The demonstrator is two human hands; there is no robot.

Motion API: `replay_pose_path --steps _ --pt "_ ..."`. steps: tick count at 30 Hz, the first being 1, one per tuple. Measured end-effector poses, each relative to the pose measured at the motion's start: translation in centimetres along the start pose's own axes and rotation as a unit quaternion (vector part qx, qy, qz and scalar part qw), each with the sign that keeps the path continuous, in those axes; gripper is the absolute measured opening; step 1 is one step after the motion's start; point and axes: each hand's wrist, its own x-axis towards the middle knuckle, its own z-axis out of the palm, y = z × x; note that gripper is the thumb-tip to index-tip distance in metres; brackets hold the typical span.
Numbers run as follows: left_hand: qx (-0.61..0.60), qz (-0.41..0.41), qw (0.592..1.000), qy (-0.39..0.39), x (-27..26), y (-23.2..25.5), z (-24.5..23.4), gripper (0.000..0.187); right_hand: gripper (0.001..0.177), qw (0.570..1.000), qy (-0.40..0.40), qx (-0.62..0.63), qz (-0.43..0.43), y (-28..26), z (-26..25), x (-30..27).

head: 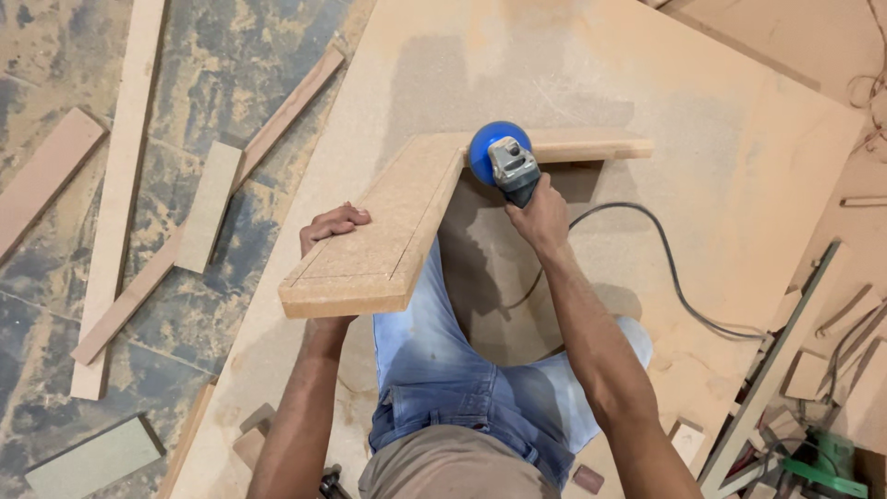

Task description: The person marks lines on L-shaped wood pieces using a pencil and then sands the edges of one L-shaped wood piece using a power sander.

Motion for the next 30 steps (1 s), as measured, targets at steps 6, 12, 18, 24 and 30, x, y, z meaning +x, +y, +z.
replay_pose_path --steps 6,12,18,24,30 --pt "-0.016 -0.019 1.0 0.004 -0.5 -0.7 -0.1 0.051 0.063 1.0 -0.015 0.008 -0.004 -0.2 -0.3 0.2" --pt "0.007 -0.039 0.999 0.006 -1.0 -1.0 -0.5 0.049 0.064 0.999 -0.041 -0.014 0.013 -1.0 -0.9 0.4" --pt "-0.003 -0.034 0.999 0.002 -0.8 -1.0 -0.5 0.052 0.063 0.999 -0.043 -0.02 0.01 -1.3 -1.1 0.5" --pt "0.0 -0.035 0.999 0.006 -0.6 -0.9 -0.4 0.049 0.062 0.999 -0.033 -0.018 -0.001 -1.3 -1.0 0.4" --pt "-0.02 -0.039 0.999 0.004 -0.1 -0.2 -0.4 0.042 0.059 1.0 -0.019 -0.019 -0.008 0.5 -0.7 0.3"
